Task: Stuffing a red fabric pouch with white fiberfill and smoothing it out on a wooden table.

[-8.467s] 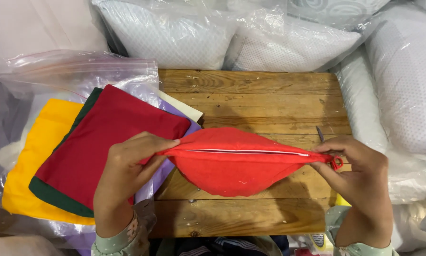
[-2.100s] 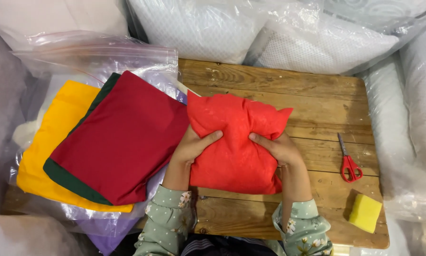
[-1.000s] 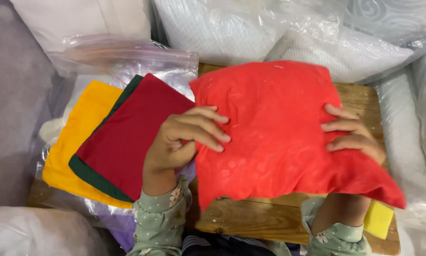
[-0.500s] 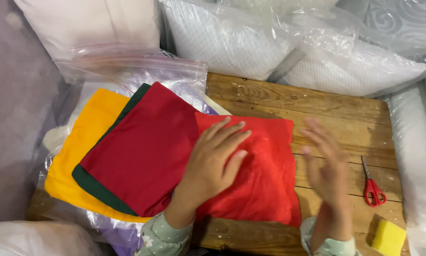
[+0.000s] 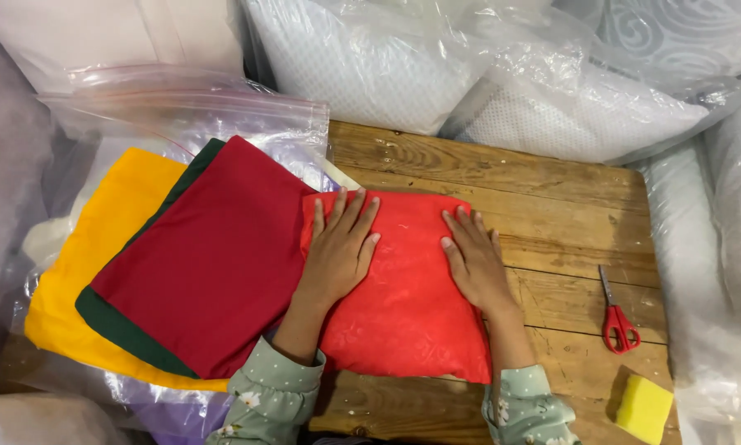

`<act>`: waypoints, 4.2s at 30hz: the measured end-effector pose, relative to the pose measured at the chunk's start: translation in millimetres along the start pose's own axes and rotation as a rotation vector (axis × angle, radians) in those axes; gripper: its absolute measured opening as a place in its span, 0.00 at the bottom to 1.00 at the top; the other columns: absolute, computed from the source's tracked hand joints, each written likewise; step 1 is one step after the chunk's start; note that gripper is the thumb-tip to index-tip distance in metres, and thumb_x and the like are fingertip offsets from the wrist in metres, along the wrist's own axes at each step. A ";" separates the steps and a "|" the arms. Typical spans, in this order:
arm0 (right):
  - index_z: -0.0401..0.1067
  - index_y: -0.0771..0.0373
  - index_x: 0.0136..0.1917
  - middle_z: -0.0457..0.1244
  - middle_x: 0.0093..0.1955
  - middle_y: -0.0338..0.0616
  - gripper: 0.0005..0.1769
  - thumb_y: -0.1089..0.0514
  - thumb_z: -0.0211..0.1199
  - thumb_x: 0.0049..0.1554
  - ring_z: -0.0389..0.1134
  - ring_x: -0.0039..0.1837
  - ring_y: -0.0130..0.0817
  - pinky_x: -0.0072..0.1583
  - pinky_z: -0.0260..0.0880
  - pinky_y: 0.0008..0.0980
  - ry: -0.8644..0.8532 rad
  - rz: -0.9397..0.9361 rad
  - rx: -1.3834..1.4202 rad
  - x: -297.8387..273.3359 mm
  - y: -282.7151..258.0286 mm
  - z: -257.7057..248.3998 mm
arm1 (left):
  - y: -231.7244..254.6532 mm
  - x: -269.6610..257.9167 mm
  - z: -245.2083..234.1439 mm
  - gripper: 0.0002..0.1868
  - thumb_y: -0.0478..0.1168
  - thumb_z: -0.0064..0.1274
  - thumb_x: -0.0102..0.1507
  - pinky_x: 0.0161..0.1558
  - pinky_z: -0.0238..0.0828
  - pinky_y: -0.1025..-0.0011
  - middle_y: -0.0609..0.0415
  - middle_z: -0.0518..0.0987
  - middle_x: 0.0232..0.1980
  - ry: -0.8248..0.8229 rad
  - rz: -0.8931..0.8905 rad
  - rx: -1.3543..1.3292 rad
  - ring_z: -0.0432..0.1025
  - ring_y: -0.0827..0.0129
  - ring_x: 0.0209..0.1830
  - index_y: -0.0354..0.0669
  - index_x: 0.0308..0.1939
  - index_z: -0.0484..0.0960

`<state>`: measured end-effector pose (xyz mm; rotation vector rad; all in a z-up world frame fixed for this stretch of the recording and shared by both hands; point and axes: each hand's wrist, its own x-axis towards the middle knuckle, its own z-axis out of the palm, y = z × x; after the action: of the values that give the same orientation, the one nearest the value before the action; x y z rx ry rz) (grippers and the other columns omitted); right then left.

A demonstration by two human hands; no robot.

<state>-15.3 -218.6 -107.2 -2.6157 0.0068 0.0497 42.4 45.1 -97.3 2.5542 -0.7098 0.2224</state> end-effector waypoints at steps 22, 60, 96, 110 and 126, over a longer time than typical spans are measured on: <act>0.70 0.67 0.69 0.69 0.55 0.57 0.33 0.63 0.71 0.50 0.73 0.50 0.50 0.49 0.76 0.57 0.003 0.421 1.419 -7.3 -1.6 -1.0 | -8.1 -6.7 -8.4 0.29 0.43 0.72 0.54 0.41 0.78 0.56 0.43 0.82 0.44 0.071 -0.654 -1.458 0.77 0.56 0.43 0.35 0.55 0.80; 0.44 0.56 0.84 0.60 0.73 0.61 0.46 0.63 0.64 0.60 0.68 0.68 0.51 0.60 0.76 0.51 0.437 0.259 1.434 1.4 -11.7 -19.4 | 5.1 -9.5 -43.6 0.43 0.37 0.76 0.44 0.56 0.72 0.47 0.40 0.80 0.55 -0.149 -0.585 -1.349 0.73 0.52 0.56 0.34 0.63 0.77; 0.49 0.53 0.84 0.41 0.86 0.48 0.37 0.42 0.47 0.65 0.37 0.85 0.51 0.78 0.38 0.57 -0.022 -0.245 -0.091 -24.4 -69.5 -5.5 | 57.4 -22.1 -7.7 0.37 0.45 0.40 0.65 0.77 0.24 0.42 0.44 0.50 0.84 -0.204 0.034 0.075 0.37 0.49 0.84 0.41 0.79 0.56; 0.55 0.48 0.81 0.45 0.85 0.41 0.37 0.37 0.52 0.63 0.35 0.86 0.50 0.78 0.30 0.62 0.011 -0.132 -0.084 -10.0 -56.8 -5.0 | 38.4 10.1 1.3 0.33 0.59 0.43 0.69 0.75 0.28 0.36 0.45 0.58 0.81 -0.052 0.000 0.071 0.44 0.44 0.83 0.51 0.75 0.67; 0.70 0.68 0.67 0.68 0.54 0.61 0.34 0.70 0.71 0.46 0.75 0.50 0.56 0.48 0.77 0.62 0.225 0.355 1.424 11.2 -43.2 -69.3 | 38.9 3.8 -48.3 0.17 0.43 0.51 0.68 0.74 0.45 0.41 0.44 0.76 0.65 0.119 0.032 -0.866 0.63 0.43 0.73 0.43 0.60 0.81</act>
<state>-1.1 -216.0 -26.1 -1.1619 0.4190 -0.0965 24.0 37.7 -38.5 1.6925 -0.6193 0.0511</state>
